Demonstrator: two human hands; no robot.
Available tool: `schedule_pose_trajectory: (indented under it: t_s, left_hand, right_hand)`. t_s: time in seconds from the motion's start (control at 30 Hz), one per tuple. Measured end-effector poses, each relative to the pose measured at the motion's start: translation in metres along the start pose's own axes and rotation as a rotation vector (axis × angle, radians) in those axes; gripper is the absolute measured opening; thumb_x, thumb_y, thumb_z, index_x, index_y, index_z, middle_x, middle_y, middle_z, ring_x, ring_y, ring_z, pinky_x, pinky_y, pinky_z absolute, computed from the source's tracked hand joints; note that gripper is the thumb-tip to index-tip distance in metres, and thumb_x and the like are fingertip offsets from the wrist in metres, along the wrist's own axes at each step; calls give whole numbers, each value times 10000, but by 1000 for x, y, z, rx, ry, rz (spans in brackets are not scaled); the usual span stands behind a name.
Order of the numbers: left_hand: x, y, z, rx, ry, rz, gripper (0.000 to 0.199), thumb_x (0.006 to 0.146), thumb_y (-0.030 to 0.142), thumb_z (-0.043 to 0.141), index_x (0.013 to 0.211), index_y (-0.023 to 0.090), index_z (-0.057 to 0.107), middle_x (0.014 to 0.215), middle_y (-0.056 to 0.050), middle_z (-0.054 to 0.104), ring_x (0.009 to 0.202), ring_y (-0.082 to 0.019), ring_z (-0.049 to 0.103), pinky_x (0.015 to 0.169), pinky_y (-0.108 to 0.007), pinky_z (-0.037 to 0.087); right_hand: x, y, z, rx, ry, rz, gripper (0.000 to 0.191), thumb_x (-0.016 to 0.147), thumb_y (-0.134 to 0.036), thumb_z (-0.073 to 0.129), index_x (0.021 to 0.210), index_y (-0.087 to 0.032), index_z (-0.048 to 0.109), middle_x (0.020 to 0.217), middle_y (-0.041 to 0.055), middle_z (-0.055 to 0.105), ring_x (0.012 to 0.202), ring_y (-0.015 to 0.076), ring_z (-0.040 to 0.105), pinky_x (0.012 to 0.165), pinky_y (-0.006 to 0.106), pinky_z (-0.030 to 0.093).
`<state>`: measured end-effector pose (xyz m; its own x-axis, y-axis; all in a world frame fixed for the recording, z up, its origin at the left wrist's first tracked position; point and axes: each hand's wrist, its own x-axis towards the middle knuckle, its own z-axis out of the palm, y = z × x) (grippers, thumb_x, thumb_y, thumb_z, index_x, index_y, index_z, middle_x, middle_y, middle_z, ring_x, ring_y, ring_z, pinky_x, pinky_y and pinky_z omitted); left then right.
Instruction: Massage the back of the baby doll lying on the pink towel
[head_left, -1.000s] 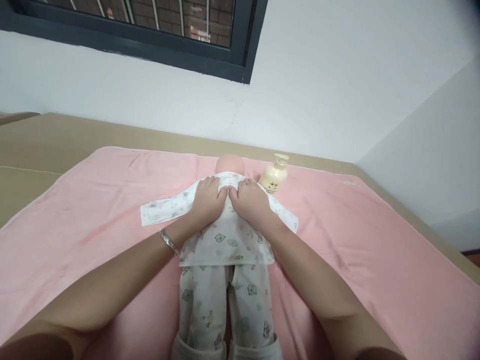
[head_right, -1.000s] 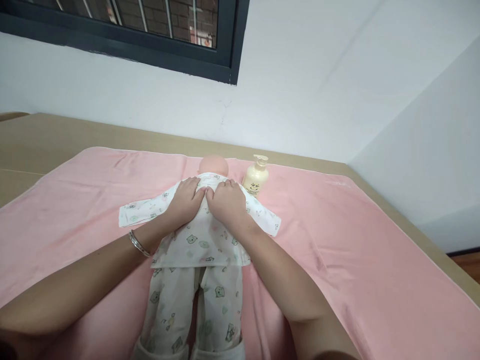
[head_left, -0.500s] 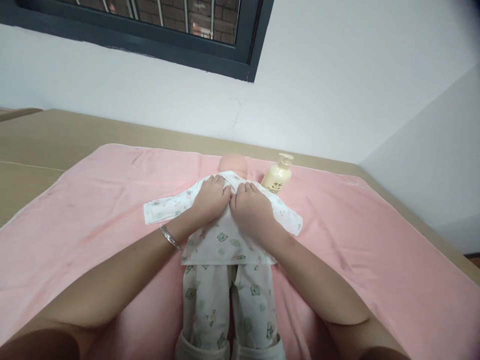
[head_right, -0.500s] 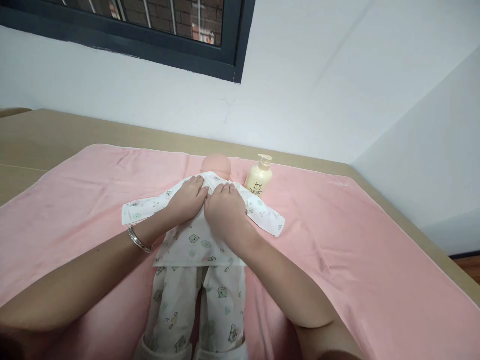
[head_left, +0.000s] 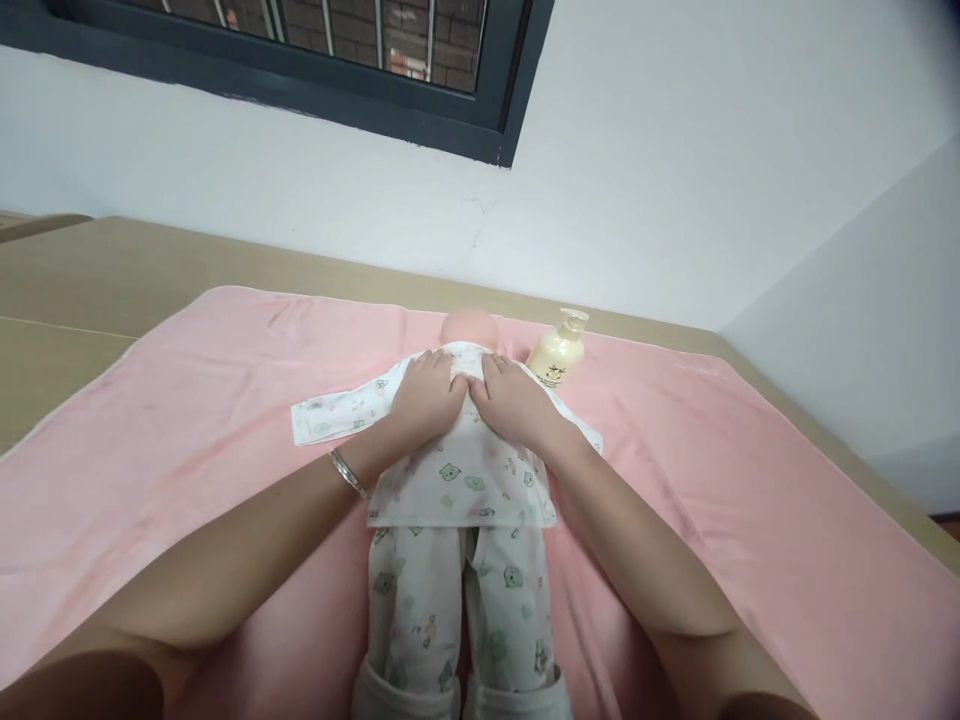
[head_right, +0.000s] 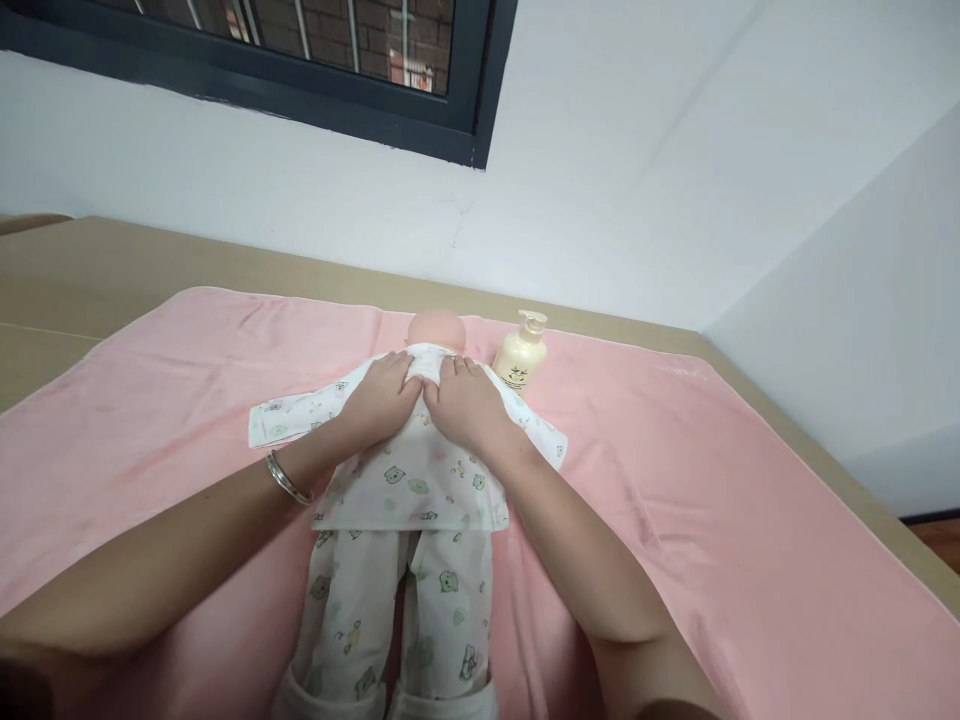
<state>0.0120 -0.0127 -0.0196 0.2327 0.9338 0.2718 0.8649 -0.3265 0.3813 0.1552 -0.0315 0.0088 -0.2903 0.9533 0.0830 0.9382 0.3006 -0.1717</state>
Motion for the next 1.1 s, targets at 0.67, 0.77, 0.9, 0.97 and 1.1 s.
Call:
schedule_pose_trajectory:
  t_s: [0.67,0.77,0.9,0.97,1.1]
  left_hand:
    - [12,-11,-13,-123,-130,-101,378,993,320,278,934,173,622,1065,-112,702,986,-264,653,862,-395,511]
    - [5,-8,-7,21,-71,-11,414,999,280,250,974,130,635,1046,-156,696,1005,-285,643,903,-422,499]
    - [-11,3,-2,228,31,158,355,965,206,312,939,105,651,1009,-203,671,1016,-318,617,958,-469,473]
    - [-11,3,-5,229,21,177,321,944,193,343,885,125,651,990,-194,673,1000,-317,620,934,-463,481]
    - [6,-6,-16,20,-134,-48,362,963,339,343,890,170,654,996,-134,716,920,-293,659,770,-409,512]
  right_hand:
    - [-18,-20,5,-177,108,-29,448,984,-225,304,1264,6,565,1285,258,623,1279,352,526,1117,432,352]
    - [-8,-12,5,-99,99,6,420,992,-252,294,1165,-52,621,1227,218,660,1210,318,571,1058,401,401]
    - [11,1,4,52,66,116,483,1019,-370,285,1248,-63,580,1337,206,614,1214,289,581,999,369,439]
    - [8,-1,3,16,62,125,493,1025,-355,271,1253,-43,577,1333,218,614,1225,298,577,1015,376,430]
    - [-13,-18,-2,-143,58,52,471,1014,-280,272,1211,-4,600,1252,243,645,1236,334,561,1073,409,399]
